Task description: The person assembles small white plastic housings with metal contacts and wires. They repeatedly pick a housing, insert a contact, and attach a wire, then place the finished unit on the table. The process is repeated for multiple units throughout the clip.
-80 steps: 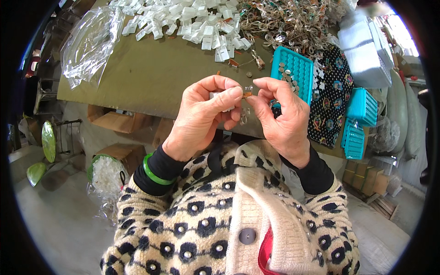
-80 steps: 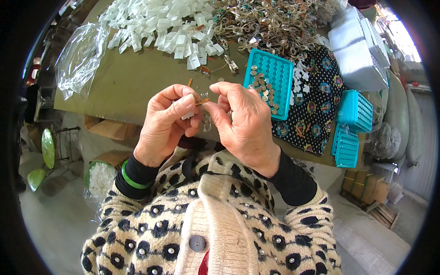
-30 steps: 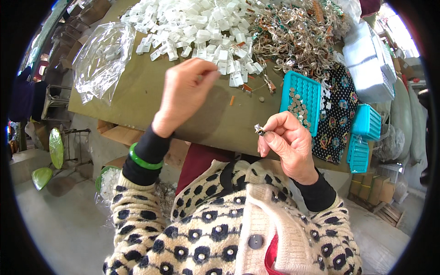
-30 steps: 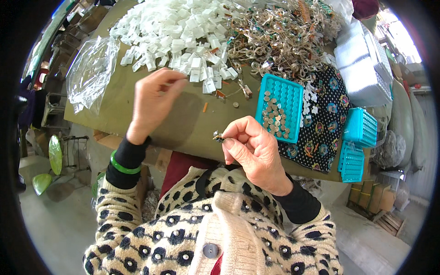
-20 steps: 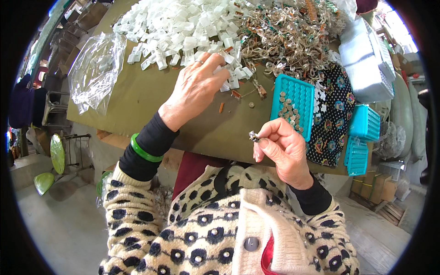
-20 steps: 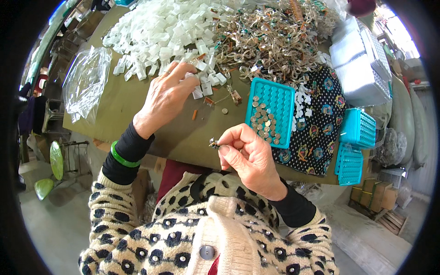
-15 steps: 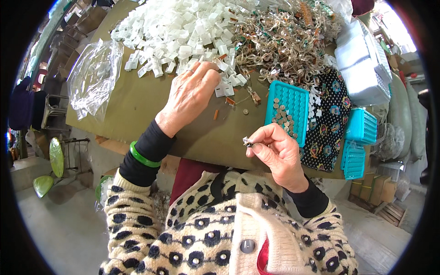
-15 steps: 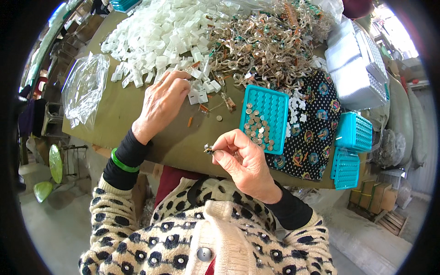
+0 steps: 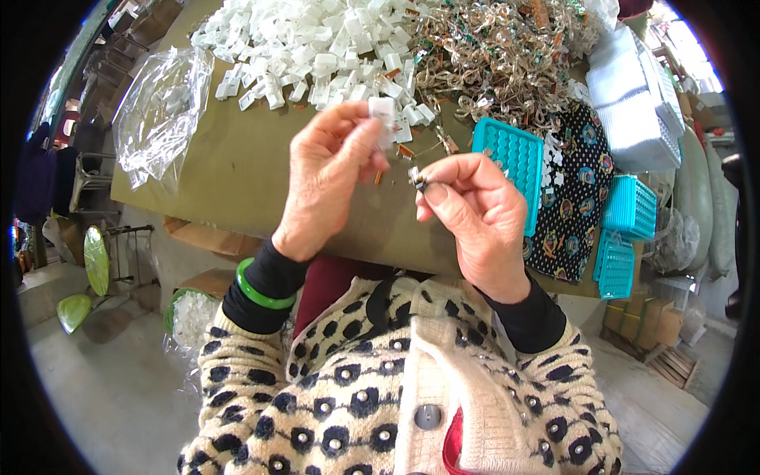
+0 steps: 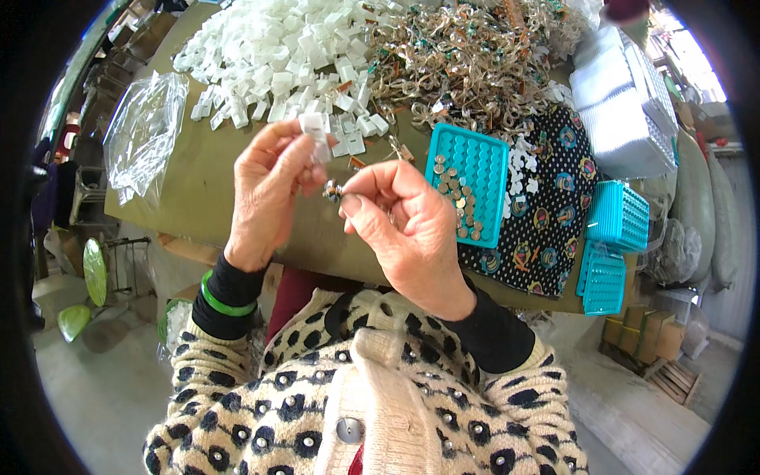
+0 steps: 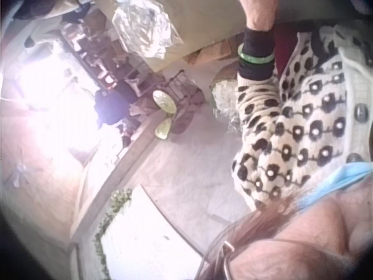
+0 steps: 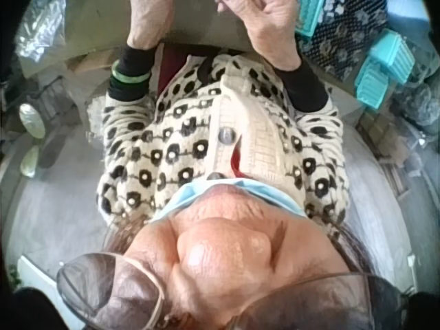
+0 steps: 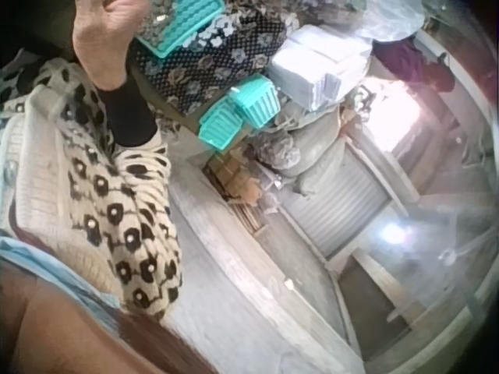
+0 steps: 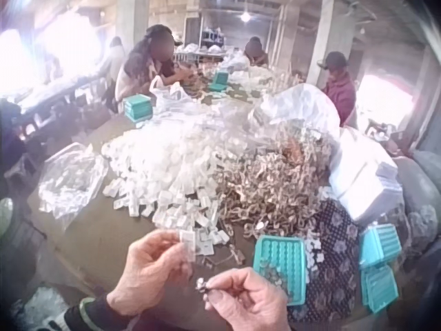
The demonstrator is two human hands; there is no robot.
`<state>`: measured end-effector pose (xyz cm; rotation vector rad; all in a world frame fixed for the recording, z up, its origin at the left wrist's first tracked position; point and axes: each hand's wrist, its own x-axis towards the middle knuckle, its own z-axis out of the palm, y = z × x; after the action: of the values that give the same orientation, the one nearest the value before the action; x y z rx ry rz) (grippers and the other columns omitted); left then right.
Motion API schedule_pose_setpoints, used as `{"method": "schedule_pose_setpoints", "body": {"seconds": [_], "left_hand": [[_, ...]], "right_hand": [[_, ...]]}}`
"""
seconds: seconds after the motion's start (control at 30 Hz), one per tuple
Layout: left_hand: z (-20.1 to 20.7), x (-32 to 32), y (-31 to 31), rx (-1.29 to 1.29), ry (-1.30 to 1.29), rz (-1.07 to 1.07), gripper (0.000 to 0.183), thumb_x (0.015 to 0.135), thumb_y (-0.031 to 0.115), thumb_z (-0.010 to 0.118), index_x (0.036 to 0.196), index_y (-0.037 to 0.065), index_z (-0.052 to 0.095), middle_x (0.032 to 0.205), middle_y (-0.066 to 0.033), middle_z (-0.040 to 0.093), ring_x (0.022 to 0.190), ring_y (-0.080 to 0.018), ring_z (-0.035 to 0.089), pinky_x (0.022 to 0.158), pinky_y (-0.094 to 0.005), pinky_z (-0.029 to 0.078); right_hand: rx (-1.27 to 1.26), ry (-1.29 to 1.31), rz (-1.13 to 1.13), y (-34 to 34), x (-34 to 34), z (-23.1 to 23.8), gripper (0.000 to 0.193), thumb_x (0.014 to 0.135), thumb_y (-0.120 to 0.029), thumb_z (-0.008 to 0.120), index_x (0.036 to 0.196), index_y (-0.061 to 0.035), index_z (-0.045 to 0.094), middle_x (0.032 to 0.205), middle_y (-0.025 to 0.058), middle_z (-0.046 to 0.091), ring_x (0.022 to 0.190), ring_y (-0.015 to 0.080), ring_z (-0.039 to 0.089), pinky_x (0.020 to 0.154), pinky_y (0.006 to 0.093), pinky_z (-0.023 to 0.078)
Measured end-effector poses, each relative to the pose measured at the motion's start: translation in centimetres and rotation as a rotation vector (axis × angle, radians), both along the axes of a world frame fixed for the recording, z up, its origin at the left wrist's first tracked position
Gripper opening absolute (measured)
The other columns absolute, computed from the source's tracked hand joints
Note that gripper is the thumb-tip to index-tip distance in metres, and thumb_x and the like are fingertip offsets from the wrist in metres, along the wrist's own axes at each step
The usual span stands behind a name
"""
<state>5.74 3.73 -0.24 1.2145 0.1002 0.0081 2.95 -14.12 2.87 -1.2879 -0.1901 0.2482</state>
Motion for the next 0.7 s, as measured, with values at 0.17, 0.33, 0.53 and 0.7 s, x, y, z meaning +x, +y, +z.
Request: {"method": "schedule_pose_setpoints", "body": {"seconds": [0.17, 0.33, 0.53, 0.7], "left_hand": [[-0.2, -3.8, -0.7, -0.282, 0.036, -0.242, 0.029, 0.096, 0.006, 0.061, 0.123, -0.004, 0.060, 0.105, -0.0117, 0.069, 0.078, -0.0146, 0.067, 0.063, -0.0283, 0.055], [-1.6, -4.7, -0.2, -0.402, -0.011, -0.240, 0.029, 0.093, 0.003, 0.064, 0.121, -0.003, 0.062, 0.104, -0.0146, 0.069, 0.082, -0.0207, 0.069, 0.068, -0.0334, 0.057], [-1.7, -5.1, 0.0, -0.543, 0.082, -0.176, 0.029, 0.090, 0.000, 0.066, 0.119, -0.004, 0.063, 0.103, -0.0168, 0.070, 0.085, -0.0216, 0.071, 0.072, -0.0338, 0.060], [-1.8, -5.3, -0.3, -0.558, 0.027, -0.179, 0.029, 0.087, -0.004, 0.068, 0.115, -0.004, 0.064, 0.101, -0.0164, 0.070, 0.085, -0.0235, 0.071, 0.072, -0.0344, 0.060]], "right_hand": [[0.029, 0.023, -0.007, 0.5, 0.0, 0.0, 0.013, 0.093, -0.005, 0.065, 0.102, 0.0020, 0.058, 0.094, 0.0079, 0.065, 0.076, 0.0106, 0.061, 0.070, 0.0238, 0.051], [0.034, 0.030, 0.000, 0.5, -0.5, -0.2, 0.010, 0.093, -0.004, 0.063, 0.098, 0.0026, 0.058, 0.085, 0.0075, 0.066, 0.072, 0.0092, 0.062, 0.067, 0.0230, 0.053], [0.039, 0.018, -0.052, 0.4, -0.4, -0.3, 0.007, 0.091, -0.002, 0.063, 0.095, 0.0013, 0.059, 0.085, 0.0067, 0.066, 0.072, 0.0080, 0.061, 0.065, 0.0213, 0.051], [-0.026, 0.084, -0.039, 0.3, -0.8, -0.1, 0.008, 0.091, -0.005, 0.064, 0.094, 0.0002, 0.060, 0.085, 0.0051, 0.066, 0.072, 0.0060, 0.059, 0.062, 0.0205, 0.048]]}}
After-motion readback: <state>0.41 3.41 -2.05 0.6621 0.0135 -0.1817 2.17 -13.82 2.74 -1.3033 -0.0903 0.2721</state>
